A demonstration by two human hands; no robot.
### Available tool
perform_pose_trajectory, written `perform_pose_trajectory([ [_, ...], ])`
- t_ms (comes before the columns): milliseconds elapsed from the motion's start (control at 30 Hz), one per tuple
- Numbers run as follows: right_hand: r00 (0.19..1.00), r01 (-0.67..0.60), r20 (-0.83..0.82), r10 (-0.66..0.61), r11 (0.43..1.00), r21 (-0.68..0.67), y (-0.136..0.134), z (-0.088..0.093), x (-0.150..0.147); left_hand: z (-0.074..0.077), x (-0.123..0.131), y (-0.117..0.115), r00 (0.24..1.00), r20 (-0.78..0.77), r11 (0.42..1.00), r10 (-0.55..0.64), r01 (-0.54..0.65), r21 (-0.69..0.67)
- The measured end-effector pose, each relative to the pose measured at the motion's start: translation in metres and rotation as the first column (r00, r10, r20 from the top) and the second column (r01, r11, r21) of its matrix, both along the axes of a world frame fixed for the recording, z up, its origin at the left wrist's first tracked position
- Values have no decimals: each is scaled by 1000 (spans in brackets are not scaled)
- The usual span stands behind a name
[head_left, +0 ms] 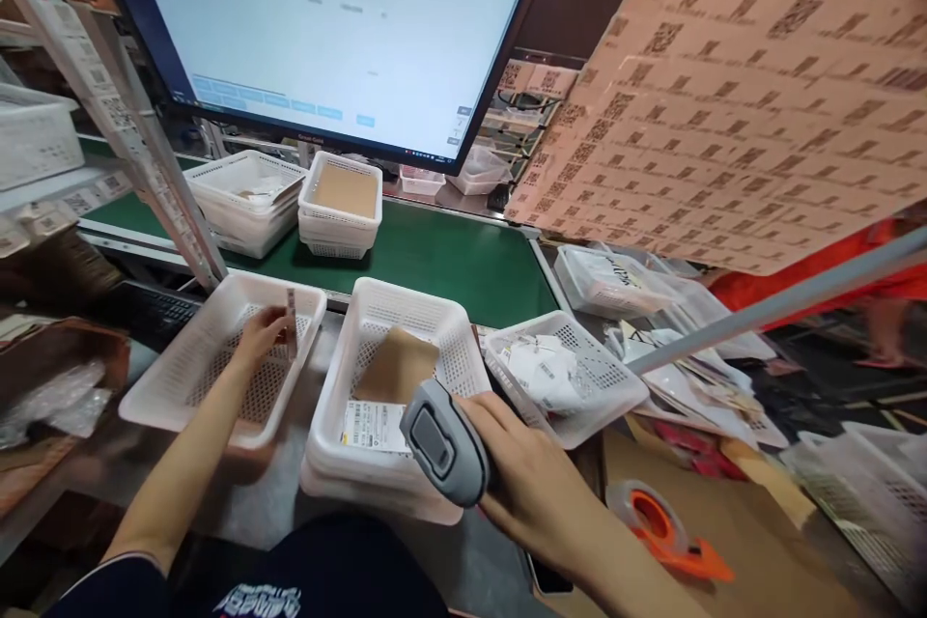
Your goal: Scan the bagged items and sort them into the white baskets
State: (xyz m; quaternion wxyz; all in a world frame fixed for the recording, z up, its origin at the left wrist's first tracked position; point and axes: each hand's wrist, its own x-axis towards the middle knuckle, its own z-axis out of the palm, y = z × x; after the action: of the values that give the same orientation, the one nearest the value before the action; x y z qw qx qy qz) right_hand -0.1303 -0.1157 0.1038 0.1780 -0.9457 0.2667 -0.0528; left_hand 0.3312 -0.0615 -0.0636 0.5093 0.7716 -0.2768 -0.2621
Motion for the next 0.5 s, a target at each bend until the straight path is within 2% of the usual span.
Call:
perform_pose_trajectory([
  [100,999,-49,-8,49,997,54,1,12,20,40,-23,-15,992,-106,981,-63,42,-190],
  [167,998,-58,4,58,997,60,1,17,31,63,-48,-22,983,-107,960,-151,121,-251],
  [233,999,-46,21,45,997,56,0,22,40,80,-75,-26,963,-99,930,-252,213,-301],
  [367,997,17,74,-21,998,59,-7,29,48,96,-115,-29,905,-59,867,-422,384,-319],
  [500,994,62,90,-68,996,70,-15,31,46,99,-133,-32,848,-37,816,-528,495,-298],
])
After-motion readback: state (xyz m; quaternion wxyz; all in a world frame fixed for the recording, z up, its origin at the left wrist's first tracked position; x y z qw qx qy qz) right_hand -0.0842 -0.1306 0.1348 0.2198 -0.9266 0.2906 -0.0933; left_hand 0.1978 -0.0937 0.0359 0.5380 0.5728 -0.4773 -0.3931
